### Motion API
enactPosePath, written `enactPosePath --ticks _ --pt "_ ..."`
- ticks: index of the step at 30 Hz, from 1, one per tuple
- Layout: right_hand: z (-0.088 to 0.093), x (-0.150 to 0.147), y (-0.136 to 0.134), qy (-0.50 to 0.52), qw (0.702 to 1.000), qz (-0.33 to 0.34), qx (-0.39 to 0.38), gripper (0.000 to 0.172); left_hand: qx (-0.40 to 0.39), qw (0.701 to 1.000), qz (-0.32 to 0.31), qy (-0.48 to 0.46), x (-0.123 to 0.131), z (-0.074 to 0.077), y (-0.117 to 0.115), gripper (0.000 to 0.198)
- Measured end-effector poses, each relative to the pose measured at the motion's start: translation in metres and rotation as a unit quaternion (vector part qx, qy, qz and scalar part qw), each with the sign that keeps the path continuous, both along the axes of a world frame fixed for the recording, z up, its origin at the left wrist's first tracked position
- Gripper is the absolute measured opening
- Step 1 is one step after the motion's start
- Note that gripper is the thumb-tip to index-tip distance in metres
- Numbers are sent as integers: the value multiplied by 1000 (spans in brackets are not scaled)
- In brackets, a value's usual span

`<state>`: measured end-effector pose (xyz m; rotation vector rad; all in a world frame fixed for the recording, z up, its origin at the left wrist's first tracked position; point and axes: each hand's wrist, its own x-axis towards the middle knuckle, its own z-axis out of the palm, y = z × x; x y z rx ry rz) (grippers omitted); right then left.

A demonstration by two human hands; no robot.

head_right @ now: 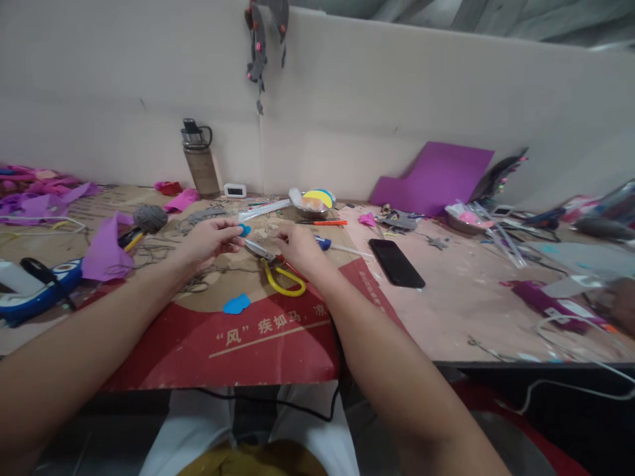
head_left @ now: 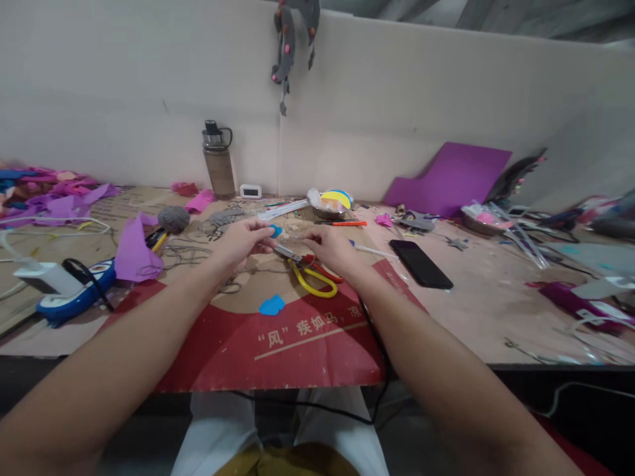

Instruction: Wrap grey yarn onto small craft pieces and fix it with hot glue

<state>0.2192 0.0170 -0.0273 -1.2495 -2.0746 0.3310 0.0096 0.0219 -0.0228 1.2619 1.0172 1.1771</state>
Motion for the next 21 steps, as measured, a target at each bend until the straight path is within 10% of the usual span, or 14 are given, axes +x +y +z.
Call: enactPosePath --ticks 8,13,21 --pt "-18 -17 -3 -44 999 -11 -25 8 14 1000 -20 8 2 -7 0 19" --pt "-23 -16 2 -53 997 -23 -46 30 -7 1000 -26 2 4 -6 -2 17" --pt "1 4 1 13 997 -74 -22 17 -39 997 -59 17 8 -7 -4 14"
